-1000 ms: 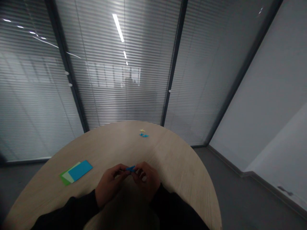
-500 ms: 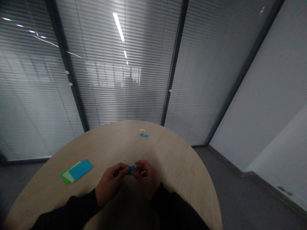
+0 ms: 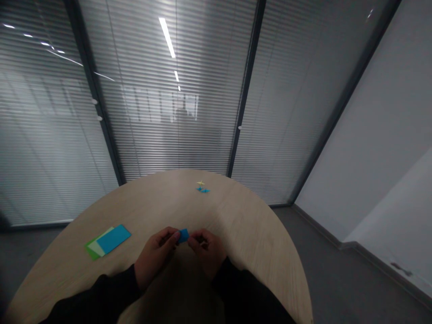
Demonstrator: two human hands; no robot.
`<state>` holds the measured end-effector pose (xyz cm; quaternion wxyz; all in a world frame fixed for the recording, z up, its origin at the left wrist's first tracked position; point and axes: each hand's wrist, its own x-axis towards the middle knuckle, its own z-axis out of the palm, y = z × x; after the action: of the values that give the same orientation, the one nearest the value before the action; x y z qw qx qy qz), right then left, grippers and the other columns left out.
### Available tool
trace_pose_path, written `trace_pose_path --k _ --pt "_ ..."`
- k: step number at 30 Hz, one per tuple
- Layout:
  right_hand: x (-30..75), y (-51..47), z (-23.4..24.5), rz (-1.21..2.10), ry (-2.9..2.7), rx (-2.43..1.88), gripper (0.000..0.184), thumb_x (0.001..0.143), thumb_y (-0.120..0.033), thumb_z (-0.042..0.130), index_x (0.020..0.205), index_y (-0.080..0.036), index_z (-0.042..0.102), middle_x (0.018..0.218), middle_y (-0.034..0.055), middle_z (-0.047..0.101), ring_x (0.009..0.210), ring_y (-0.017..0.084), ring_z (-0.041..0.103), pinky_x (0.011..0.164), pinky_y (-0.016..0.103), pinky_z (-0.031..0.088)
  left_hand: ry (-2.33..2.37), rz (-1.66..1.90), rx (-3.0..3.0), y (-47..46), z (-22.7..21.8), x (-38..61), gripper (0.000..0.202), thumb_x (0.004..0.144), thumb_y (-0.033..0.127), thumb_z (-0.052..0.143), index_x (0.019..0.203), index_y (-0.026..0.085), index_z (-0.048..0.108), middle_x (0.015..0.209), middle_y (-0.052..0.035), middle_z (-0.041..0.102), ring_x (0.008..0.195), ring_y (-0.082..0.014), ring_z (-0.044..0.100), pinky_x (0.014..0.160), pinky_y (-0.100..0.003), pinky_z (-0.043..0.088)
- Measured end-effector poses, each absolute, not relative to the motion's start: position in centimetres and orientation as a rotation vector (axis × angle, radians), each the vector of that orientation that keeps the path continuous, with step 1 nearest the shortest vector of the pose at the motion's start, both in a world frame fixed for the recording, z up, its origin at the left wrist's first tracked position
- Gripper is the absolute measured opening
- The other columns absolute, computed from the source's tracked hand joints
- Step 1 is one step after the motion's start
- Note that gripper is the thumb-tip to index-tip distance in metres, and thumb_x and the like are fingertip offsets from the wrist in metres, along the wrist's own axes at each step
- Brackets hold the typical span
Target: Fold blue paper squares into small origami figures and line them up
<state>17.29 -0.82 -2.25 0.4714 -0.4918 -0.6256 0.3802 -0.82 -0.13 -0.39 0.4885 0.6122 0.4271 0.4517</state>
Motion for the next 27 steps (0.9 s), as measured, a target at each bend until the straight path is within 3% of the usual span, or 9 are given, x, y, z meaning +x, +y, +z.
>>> trace_pose_path --k 7,16,27 --pt "17.40 -1.00 -2.11 0.886 -1.612 -1.163 0.027 0.087 -0.042 0.057 0.083 -0.016 0.063 0.070 0.0032 0.063 0.061 0.015 0.057 0.057 0.025 0.045 1.012 1.071 1.439 -0.29 -0.31 -0.85 0.032 0.081 0.046 0.065 0.085 0.015 0.066 0.069 -0.0009 0.063 0.061 -0.0140 0.052 0.057 -0.025 0.038" --pt "17.16 -1.05 -1.40 0.922 -1.586 -1.167 0.024 0.082 -0.041 0.061 0.076 -0.018 0.061 0.068 0.0006 0.058 0.059 0.013 0.052 0.054 0.023 0.041 1.042 0.981 1.599 -0.39 0.00 -0.70 0.031 0.082 0.045 0.062 0.087 0.015 0.069 0.077 -0.0050 0.070 0.068 -0.0183 0.059 0.063 -0.028 0.043" --pt "17.00 -1.14 -1.76 0.900 -1.523 -1.184 0.020 0.081 -0.037 0.062 0.086 -0.018 0.061 0.079 0.0039 0.064 0.067 0.015 0.058 0.059 0.026 0.046 1.082 0.946 1.644 -0.20 -0.19 -0.58 0.035 0.082 0.050 0.060 0.078 0.016 0.065 0.063 0.0004 0.059 0.057 -0.0144 0.049 0.054 -0.025 0.034"
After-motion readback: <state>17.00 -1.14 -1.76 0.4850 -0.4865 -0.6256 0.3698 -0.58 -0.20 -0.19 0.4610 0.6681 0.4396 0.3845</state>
